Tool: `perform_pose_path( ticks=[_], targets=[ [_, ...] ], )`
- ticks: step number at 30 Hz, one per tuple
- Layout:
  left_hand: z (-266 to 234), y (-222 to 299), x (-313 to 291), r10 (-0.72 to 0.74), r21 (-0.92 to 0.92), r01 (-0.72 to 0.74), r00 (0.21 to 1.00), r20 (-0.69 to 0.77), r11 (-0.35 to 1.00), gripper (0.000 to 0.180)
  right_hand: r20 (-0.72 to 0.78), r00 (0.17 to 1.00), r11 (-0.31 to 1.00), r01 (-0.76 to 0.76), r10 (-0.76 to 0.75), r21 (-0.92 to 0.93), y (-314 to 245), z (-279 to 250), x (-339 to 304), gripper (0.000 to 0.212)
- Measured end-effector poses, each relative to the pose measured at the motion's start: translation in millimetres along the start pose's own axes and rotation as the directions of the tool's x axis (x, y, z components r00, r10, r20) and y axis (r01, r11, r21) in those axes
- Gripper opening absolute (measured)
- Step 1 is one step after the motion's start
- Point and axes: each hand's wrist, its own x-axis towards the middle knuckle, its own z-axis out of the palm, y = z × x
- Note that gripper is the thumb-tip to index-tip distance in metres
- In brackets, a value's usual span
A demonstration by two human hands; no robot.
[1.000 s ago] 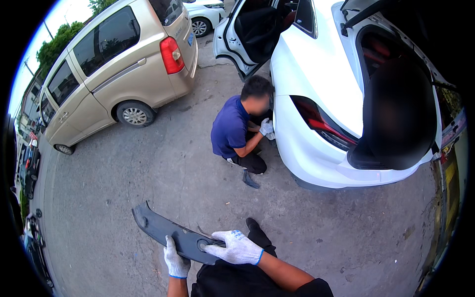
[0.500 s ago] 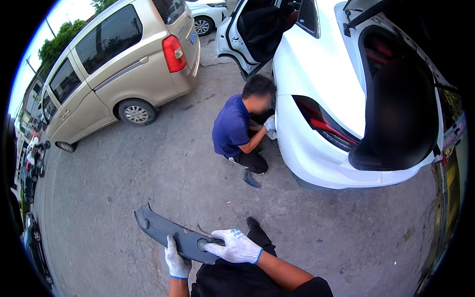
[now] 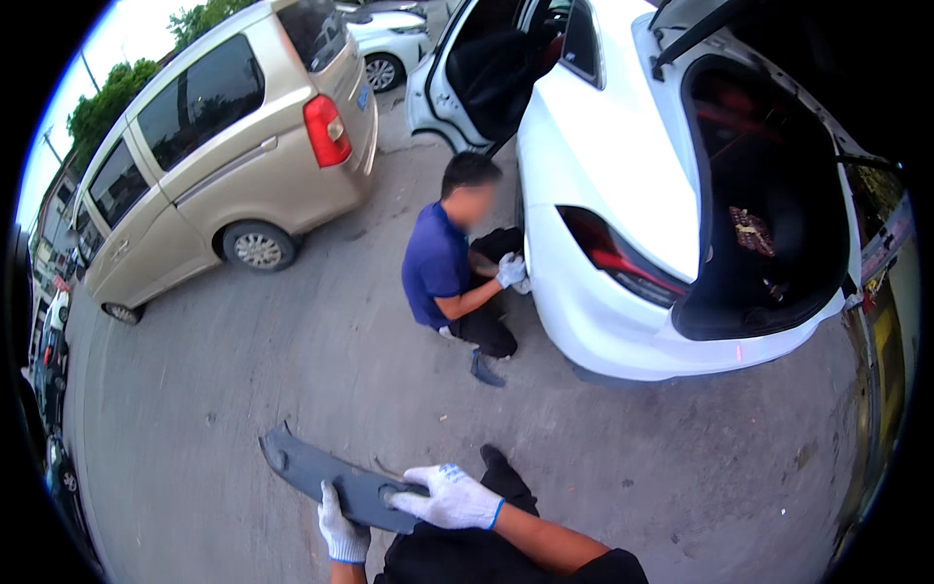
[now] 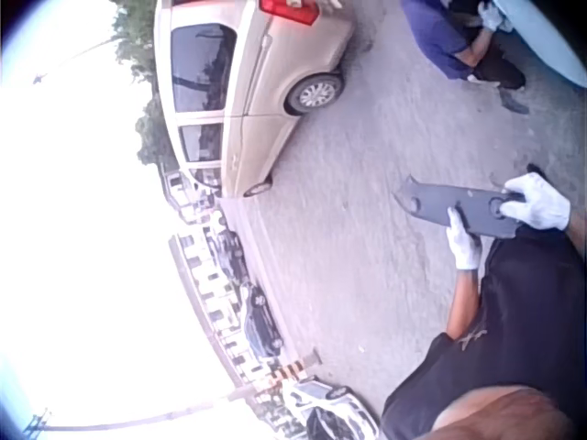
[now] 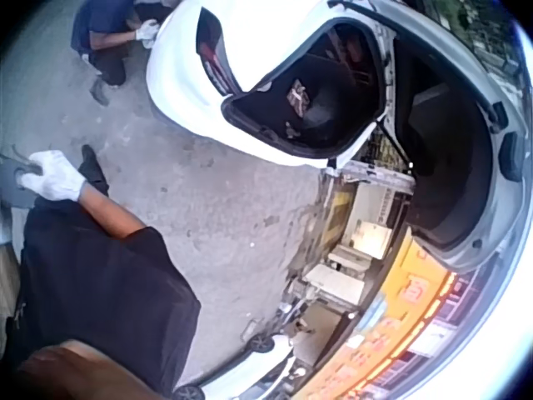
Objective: The person removes a plastic cover from the front of a white car using a power drill, then carries it into a workshop. They use a wrench to adjust a bolt on the cover and later inspect the rear of the car while another person works nearby.
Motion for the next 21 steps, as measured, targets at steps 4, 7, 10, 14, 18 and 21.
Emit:
perform_pose_path(
  ticks=[4,7,10,14,18,21],
  targets=[
    [10.0,6.8,-4.8,0.037,-0.037,-0.036,0.998,0.049,0.999,0.047,0.031,0.999,1.0,-0.02,0.02,0.002,-9.9,-4.2,-1.2,0.05],
    [1.5,5.5,-1.7,-0.003,-0.005,0.003,0.997,0.071,1.0,0.047,0.056,0.996,0.997,-0.068,0.067,0.031,-13.5,-8.1,-3.4,0.05],
    [7.0,4.5,-1.3,-0.025,0.009,0.024,0.997,0.067,1.0,0.041,0.063,0.995,0.996,-0.085,0.084,0.023,-12.0,-13.4,-4.3,0.049],
    [20.1,-0.4,-0.8,-0.009,0.008,0.008,0.999,0.041,1.0,0.047,0.014,0.998,0.998,-0.062,0.062,0.016,-2.1,-13.4,-4.9,0.05],
    [17.7,0.4,2.2,-0.048,-0.004,0.048,0.998,0.045,0.999,0.049,0.042,0.996,0.997,-0.075,0.075,0.005,-2.8,-14.2,4.6,0.048],
    [-8.4,-10.6,10.0,-0.085,-0.068,0.086,0.996,0.023,0.994,0.047,0.032,0.998,0.999,0.049,-0.049,-0.016,0.3,1.2,7.7,0.042]
  ],
)
